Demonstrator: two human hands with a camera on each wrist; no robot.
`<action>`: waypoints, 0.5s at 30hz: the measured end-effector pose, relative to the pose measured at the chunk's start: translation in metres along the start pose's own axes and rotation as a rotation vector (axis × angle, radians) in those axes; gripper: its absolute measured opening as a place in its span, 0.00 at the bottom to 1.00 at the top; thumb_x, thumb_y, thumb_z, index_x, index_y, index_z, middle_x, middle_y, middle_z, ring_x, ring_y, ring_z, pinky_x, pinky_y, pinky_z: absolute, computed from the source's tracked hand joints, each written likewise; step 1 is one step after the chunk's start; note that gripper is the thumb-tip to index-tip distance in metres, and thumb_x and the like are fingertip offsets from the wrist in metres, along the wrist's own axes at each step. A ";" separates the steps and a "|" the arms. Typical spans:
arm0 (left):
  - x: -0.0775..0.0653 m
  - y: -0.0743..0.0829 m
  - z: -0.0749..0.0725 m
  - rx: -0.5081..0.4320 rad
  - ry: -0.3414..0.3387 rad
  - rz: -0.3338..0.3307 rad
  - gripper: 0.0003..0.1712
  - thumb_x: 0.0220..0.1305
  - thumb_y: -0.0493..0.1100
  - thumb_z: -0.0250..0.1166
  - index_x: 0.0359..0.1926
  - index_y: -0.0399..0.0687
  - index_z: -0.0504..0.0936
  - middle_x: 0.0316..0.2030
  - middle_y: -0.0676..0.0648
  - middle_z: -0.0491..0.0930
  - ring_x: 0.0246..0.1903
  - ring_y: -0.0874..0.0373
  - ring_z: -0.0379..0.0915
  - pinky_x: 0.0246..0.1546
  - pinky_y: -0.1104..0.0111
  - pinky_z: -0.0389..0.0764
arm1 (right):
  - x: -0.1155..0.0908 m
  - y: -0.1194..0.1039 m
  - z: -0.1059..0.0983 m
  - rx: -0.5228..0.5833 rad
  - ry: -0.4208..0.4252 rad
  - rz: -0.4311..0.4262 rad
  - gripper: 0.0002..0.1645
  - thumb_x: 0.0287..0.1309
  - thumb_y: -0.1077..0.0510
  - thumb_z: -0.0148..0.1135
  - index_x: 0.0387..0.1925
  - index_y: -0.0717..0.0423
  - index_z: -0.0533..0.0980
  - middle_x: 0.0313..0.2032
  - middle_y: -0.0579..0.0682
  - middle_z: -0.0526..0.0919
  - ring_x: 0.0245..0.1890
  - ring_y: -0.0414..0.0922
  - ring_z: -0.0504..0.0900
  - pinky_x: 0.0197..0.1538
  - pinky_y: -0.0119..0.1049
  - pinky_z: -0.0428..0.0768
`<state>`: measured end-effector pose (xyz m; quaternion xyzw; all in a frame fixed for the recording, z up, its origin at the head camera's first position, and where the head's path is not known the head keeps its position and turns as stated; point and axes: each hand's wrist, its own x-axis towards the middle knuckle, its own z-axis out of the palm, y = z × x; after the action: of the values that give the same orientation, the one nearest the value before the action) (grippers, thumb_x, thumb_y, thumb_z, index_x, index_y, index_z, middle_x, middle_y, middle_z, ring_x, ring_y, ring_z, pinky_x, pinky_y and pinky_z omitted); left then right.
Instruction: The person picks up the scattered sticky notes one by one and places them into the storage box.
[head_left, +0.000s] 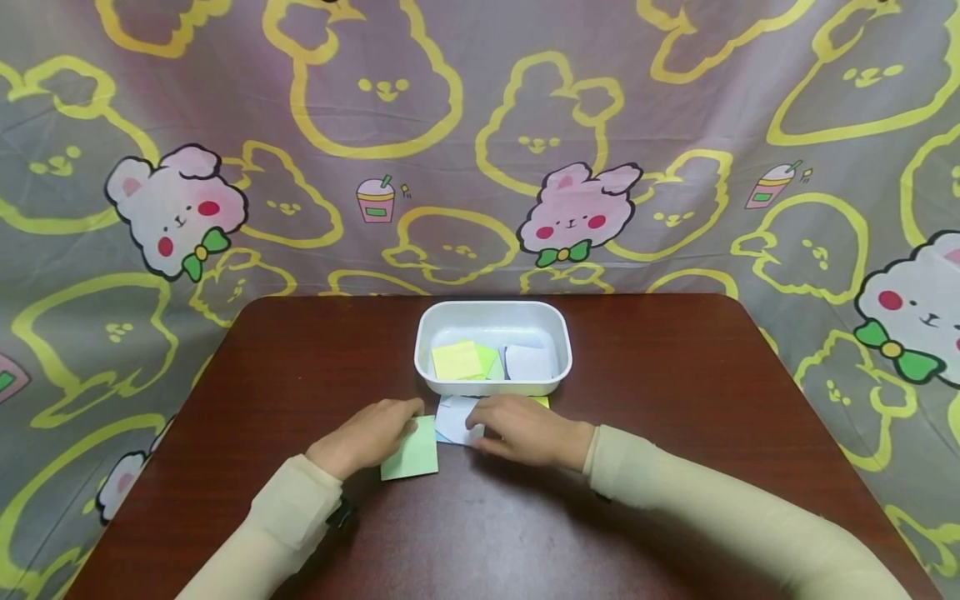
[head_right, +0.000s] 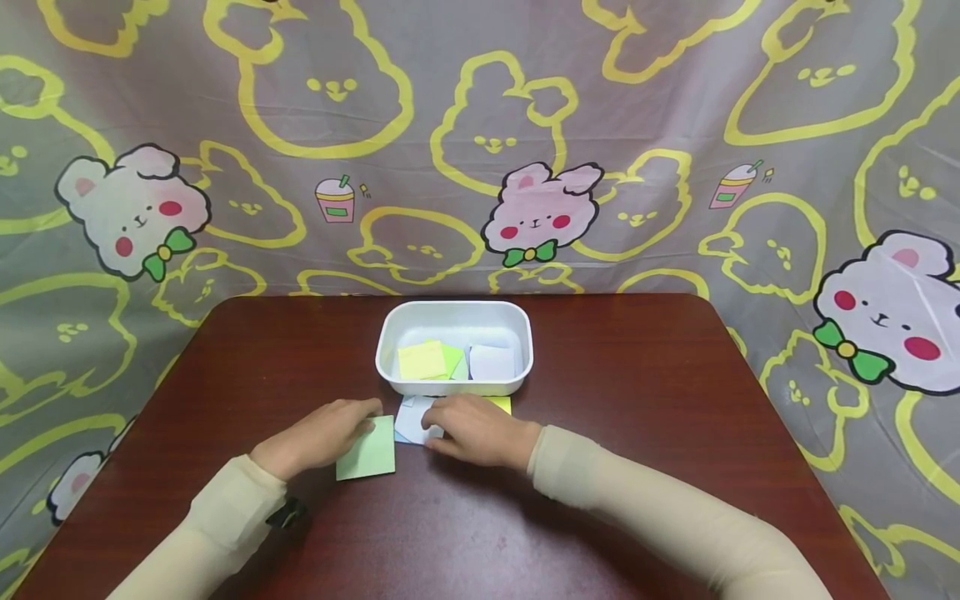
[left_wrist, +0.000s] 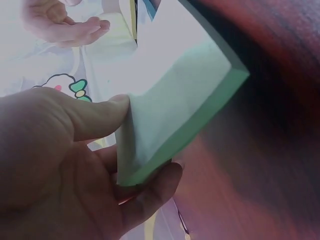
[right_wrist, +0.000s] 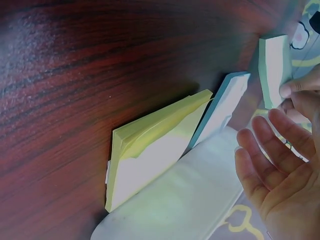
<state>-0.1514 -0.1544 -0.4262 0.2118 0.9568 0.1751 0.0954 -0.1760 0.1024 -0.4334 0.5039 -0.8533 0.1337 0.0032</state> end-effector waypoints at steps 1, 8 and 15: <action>0.000 0.000 0.000 0.001 0.001 0.001 0.06 0.70 0.32 0.60 0.40 0.47 0.80 0.28 0.52 0.76 0.28 0.58 0.68 0.32 0.65 0.72 | 0.000 0.000 0.000 -0.001 0.005 -0.004 0.11 0.64 0.53 0.66 0.46 0.52 0.83 0.39 0.45 0.86 0.38 0.39 0.81 0.47 0.35 0.80; 0.002 0.002 -0.004 0.004 -0.003 0.012 0.06 0.70 0.32 0.59 0.39 0.46 0.80 0.28 0.51 0.78 0.29 0.58 0.69 0.33 0.64 0.73 | 0.002 0.001 0.000 -0.002 0.020 -0.017 0.11 0.64 0.53 0.66 0.44 0.53 0.83 0.38 0.45 0.86 0.39 0.39 0.81 0.47 0.35 0.80; 0.002 0.003 -0.008 -0.009 0.006 0.031 0.06 0.70 0.31 0.60 0.39 0.47 0.79 0.28 0.51 0.77 0.28 0.59 0.69 0.31 0.66 0.73 | 0.004 0.003 -0.001 -0.016 0.017 -0.010 0.11 0.64 0.53 0.65 0.45 0.53 0.83 0.38 0.44 0.85 0.39 0.39 0.81 0.49 0.35 0.80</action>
<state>-0.1547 -0.1536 -0.4178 0.2255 0.9528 0.1817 0.0906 -0.1805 0.1008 -0.4324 0.5068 -0.8519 0.1314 0.0152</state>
